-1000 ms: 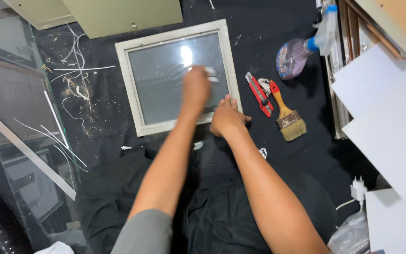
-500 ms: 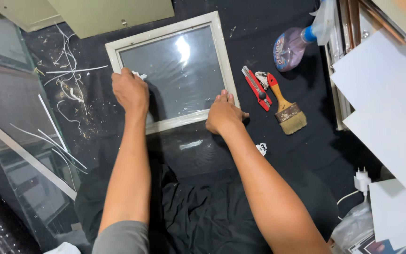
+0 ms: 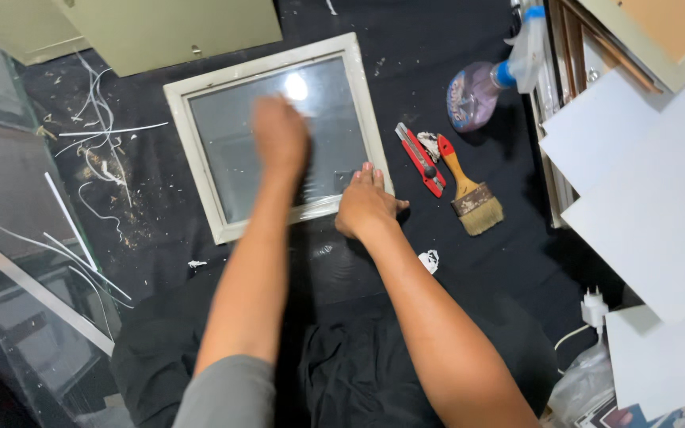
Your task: The person removes the back panel of a picture frame using a small tool, removes a piece of protective paper and a clear sheet, and then cleans the glass within the frame using a brush, spray cleaner, and a cloth.
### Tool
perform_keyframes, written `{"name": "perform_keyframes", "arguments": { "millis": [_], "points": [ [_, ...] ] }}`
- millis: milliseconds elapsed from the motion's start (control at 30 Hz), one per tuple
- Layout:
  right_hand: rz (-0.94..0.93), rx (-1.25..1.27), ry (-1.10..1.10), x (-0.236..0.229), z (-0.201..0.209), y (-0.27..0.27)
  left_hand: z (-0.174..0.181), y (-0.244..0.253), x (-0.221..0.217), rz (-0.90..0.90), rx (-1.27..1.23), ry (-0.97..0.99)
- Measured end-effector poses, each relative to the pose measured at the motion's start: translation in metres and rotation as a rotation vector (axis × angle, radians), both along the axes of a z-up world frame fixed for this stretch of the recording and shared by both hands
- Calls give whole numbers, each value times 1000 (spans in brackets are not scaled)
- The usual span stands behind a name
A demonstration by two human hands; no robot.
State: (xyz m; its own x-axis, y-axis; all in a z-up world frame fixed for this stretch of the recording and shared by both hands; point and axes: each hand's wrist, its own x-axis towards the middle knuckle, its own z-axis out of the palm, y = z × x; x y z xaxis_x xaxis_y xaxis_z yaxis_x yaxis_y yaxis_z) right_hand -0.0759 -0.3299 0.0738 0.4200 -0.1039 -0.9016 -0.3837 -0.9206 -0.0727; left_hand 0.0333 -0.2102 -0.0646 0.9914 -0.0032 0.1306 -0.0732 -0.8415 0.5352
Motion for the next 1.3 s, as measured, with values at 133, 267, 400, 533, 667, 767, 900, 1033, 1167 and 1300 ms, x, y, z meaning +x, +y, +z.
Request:
{"name": "perform_keyframes", "arguments": {
  "millis": [133,267,400,533,667,767,900,1033,1167,1300],
  "points": [
    [-47,23,1,0,7,-4,6,89,13,138,94,15],
    [-30,29,7,2,12,-4,-17,82,33,421,238,45],
    [-2,-5,12,6,18,1,-4,-16,29,88,-148,-52],
    [24,-49,125,11,3,4,-26,-87,41,-83,-277,52],
    [43,-69,191,13,0,6,-41,-58,47,-175,-173,-125],
    [0,-24,95,6,8,1,-35,6,51,-55,-23,-129],
    [-15,17,8,4,4,-1,-12,105,44,158,164,-108],
    [-69,9,12,5,18,3,-19,116,44,341,308,-41],
    [-47,4,13,8,20,3,-26,33,48,151,69,-79],
    [-22,14,11,7,17,3,-13,-65,48,-134,-7,-92]
  ]
}}
